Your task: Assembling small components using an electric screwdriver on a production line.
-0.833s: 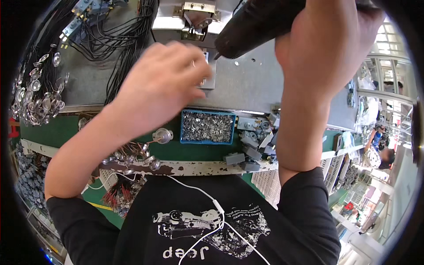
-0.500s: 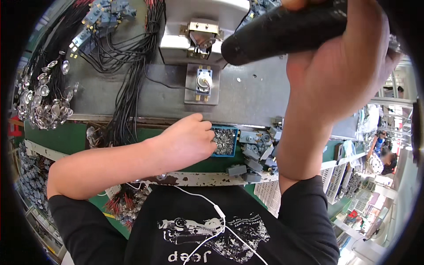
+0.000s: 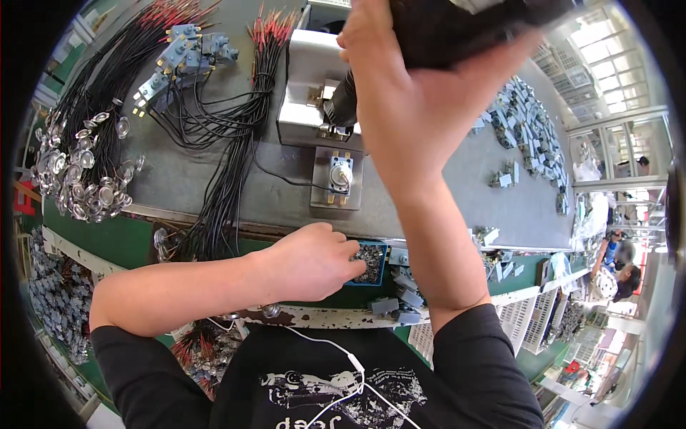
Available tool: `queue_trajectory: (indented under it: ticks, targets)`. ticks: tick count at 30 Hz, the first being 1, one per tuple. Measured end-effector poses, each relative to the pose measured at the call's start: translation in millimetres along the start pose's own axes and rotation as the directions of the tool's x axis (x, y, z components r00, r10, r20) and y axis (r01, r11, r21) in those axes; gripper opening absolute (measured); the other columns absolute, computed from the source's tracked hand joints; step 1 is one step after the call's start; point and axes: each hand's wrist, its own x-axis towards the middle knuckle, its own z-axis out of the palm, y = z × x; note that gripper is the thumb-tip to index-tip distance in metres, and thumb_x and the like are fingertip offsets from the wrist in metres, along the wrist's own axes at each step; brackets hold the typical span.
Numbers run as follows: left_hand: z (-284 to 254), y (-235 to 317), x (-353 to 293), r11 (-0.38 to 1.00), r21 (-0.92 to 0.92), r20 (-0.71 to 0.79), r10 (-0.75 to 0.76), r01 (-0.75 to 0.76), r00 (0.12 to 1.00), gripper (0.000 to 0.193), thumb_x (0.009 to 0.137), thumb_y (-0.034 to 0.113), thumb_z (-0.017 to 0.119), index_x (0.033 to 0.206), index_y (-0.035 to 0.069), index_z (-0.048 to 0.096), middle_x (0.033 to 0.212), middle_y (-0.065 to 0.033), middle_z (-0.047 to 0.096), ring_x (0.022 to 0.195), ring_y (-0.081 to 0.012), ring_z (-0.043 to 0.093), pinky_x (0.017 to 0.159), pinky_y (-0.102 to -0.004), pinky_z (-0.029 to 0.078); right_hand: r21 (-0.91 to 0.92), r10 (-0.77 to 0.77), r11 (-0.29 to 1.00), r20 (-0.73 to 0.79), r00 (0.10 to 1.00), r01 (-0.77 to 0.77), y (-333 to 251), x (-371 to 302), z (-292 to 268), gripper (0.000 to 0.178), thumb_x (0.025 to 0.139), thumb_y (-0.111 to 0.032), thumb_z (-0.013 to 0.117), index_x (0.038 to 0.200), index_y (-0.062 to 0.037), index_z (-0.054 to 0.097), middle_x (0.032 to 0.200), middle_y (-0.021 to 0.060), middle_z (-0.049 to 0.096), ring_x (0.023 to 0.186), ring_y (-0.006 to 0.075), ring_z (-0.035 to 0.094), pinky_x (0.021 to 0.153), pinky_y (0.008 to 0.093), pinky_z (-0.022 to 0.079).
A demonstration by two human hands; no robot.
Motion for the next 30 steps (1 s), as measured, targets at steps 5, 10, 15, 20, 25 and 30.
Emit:
queue_trajectory:
  ticks: [5, 10, 15, 20, 25, 30]
  targets:
    - [-1, 0, 1, 0.998, -0.062, 0.037, 0.008, -0.006, 0.999, 0.008, 0.081, 0.012, 0.066, 0.087, 0.007, 0.063, 0.083, -0.0062, 0.062, 0.082, -0.0253, 0.066, 0.075, -0.0411, 0.052, -0.07, 0.107, 0.993, 0.25, 0.962, -0.092, -12, 2, -12, 0.082, 0.086, 0.015, 0.07, 0.149, -0.0014, 0.02, 0.102, 0.0138, 0.064, 0.085, 0.0166, 0.068, 0.069, 0.029, 0.058]
    - [-16, 2, -2, 0.992, -0.1, -0.028, 0.074, -0.077, 0.997, 0.014, 0.081, 0.008, 0.063, 0.094, 0.006, 0.067, 0.088, -0.008, 0.067, 0.085, -0.0268, 0.067, 0.078, -0.0404, 0.053, -0.102, 0.284, 0.956, 0.081, 0.955, -0.276, -36, -11, -26, 0.07, 0.083, 0.016, 0.073, 0.138, 0.0011, 0.032, 0.1, 0.0147, 0.067, 0.082, 0.0165, 0.069, 0.068, 0.0286, 0.057]
    - [-69, -12, -1, 0.971, -0.078, -0.412, -0.236, 0.224, 0.88, 0.009, 0.084, 0.006, 0.064, 0.093, 0.008, 0.065, 0.076, -0.0075, 0.065, 0.076, -0.0301, 0.067, 0.074, -0.0433, 0.051, -0.146, 0.27, 0.956, 0.098, 0.958, -0.254, -42, -6, -49, 0.068, 0.083, 0.016, 0.073, 0.136, 0.0015, 0.033, 0.099, 0.0144, 0.067, 0.082, 0.0164, 0.069, 0.068, 0.0285, 0.057]
    - [-61, -33, 0, 0.952, 0.099, -0.461, -0.215, 0.291, 0.861, 0.011, 0.086, 0.012, 0.073, 0.093, 0.011, 0.065, 0.086, -0.0028, 0.065, 0.089, -0.0251, 0.064, 0.082, -0.039, 0.046, -0.17, 0.266, 0.956, 0.145, 0.953, -0.241, -48, -7, -62, 0.065, 0.083, 0.016, 0.073, 0.135, 0.0019, 0.035, 0.099, 0.0142, 0.067, 0.082, 0.0163, 0.069, 0.068, 0.0285, 0.057]
    - [-52, -32, 1, 0.937, 0.117, -0.411, -0.255, 0.328, 0.875, 0.013, 0.085, 0.015, 0.076, 0.091, 0.01, 0.064, 0.095, -0.0034, 0.062, 0.095, -0.0239, 0.061, 0.084, -0.0394, 0.046, -0.189, 0.264, 0.955, 0.202, 0.943, -0.228, -53, -14, -69, 0.063, 0.083, 0.016, 0.073, 0.133, 0.0024, 0.037, 0.099, 0.0139, 0.068, 0.082, 0.0163, 0.069, 0.069, 0.0285, 0.057]
    - [-40, -37, 4, 0.936, 0.069, -0.459, -0.278, 0.345, 0.844, 0.017, 0.085, 0.017, 0.077, 0.093, 0.009, 0.063, 0.099, -0.0049, 0.06, 0.096, -0.025, 0.062, 0.084, -0.0402, 0.047, -0.207, 0.259, 0.956, 0.257, 0.931, -0.209, -52, -20, -69, 0.061, 0.083, 0.015, 0.074, 0.131, 0.0028, 0.039, 0.098, 0.0137, 0.068, 0.082, 0.0162, 0.069, 0.069, 0.0285, 0.057]
